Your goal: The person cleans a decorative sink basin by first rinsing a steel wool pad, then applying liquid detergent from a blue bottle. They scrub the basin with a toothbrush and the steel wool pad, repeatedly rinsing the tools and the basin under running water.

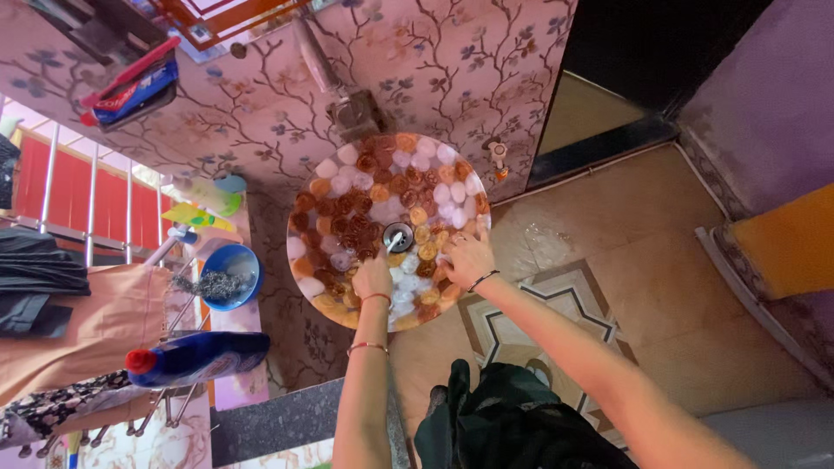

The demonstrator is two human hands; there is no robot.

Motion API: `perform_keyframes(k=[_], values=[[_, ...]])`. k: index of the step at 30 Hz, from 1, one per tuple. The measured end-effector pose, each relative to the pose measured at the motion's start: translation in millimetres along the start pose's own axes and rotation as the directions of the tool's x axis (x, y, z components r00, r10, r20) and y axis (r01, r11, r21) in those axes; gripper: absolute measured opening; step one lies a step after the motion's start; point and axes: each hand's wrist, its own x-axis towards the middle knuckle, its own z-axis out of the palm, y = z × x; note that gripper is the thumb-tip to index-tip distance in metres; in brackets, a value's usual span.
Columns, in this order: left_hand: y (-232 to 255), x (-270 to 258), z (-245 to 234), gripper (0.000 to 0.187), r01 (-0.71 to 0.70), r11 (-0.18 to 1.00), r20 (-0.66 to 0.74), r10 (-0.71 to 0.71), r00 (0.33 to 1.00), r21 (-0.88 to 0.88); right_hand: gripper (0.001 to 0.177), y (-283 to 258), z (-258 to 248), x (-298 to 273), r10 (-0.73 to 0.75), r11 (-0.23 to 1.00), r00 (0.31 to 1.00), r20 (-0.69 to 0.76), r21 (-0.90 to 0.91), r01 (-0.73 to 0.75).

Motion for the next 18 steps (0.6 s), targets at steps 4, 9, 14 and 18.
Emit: perform_keyframes(k=[4,9,14,18], values=[[-16.0,10.3,-13.0,0.036,-0.031,0.991,0.135,0.013,0.991,0.132,0.026,1.8,2.9,5.3,0.025,1.000,0.999,0.047,0.009,-0.026],[9.3,22.1,-20.2,0.032,-0.040,0.986,0.119,0.021,0.993,0.160,0.024,9.6,4.7,10.2,-0.009,0.999,1.000,-0.025,0.031,0.010],[39.3,5.1,8.6,0.038,-0.206,0.978,0.125,0.208,0.970,-0.029,0.026,16.2,13.6,2.6,-0.025,0.998,0.992,-0.121,0.062,0.032],[17.8,-3.3,18.2,0.035,-0.117,0.989,0.111,0.108,0.988,0.087,0.029,11.4,18.9,6.7,-0.027,0.999,0.991,-0.133,0.032,0.031]])
